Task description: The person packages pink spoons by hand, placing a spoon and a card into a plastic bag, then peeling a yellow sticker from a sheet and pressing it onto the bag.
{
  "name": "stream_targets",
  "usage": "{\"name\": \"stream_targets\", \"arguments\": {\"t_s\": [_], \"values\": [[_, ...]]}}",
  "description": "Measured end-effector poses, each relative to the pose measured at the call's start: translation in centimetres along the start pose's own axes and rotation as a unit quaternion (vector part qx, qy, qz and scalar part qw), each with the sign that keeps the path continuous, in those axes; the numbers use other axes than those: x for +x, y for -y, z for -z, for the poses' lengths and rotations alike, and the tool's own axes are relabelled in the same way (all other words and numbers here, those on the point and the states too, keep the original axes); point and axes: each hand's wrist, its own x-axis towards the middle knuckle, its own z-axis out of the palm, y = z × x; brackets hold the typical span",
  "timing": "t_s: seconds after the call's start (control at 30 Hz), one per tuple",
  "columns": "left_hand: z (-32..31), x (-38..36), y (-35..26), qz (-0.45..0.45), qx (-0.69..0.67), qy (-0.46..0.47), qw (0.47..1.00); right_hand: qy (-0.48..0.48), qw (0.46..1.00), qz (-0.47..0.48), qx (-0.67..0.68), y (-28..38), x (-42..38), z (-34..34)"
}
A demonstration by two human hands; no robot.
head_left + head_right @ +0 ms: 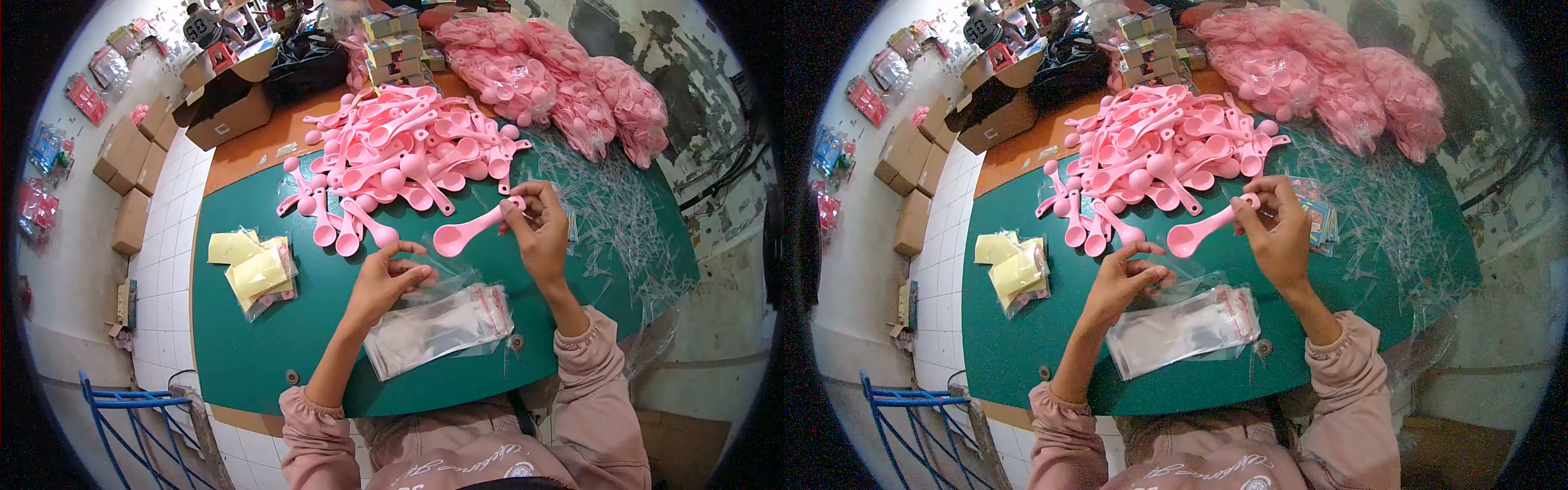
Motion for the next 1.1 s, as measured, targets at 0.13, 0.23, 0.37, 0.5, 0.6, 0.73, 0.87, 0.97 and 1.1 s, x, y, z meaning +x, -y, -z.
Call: {"name": "stream_targets", "arguments": {"t_s": [0.13, 0.23, 0.37, 0.5, 0.6, 0.73, 0.87, 0.97, 1.1], "values": [[0.4, 0.2, 0.3, -0.033, 0.01, -0.003, 0.999, 0.057, 0.998, -0.019, 0.03, 0.3, -0.7, -0.6], [0.5, 0.1, 0.1, -0.028, 0.007, 0.014, 0.999, 0.049, 0.999, -0.003, 0.021, 0.1, -0.8, -0.8], [0.6, -0.1, 0.0, -0.038, 0.002, 0.005, 0.999, 0.031, 0.999, 0.014, 0.021, 0.3, -1.2, -1.3], [0.7, -0.2, 0.1, -0.039, -0.008, -0.001, 0.999, 0.005, 0.998, 0.035, 0.053, 0.4, -1.6, -1.6], [0.7, -0.5, -0.4, -0.035, 0.02, -0.014, 0.999, 0.044, 0.998, 0.032, 0.039, 0.1, -1.6, -1.6], [0.6, -0.5, -0.6, -0.018, 0.02, 0.003, 1.0, 0.037, 0.998, 0.03, 0.029, 0.3, -1.4, -1.6], [0.6, -0.3, -0.2, -0.018, 0.04, 0.005, 0.999, 0.074, 0.996, 0.028, 0.032, -0.1, -1.4, -1.6], [0.2, -0.3, -0.1, -0.029, 0.025, 0.036, 0.999, 0.094, 0.995, 0.006, 0.036, -0.3, -1.4, -1.6], [0.0, -0.5, -0.1, -0.025, 0.013, 0.096, 0.995, 0.161, 0.986, -0.018, 0.032, 0.4, -1.3, -1.4]]}}
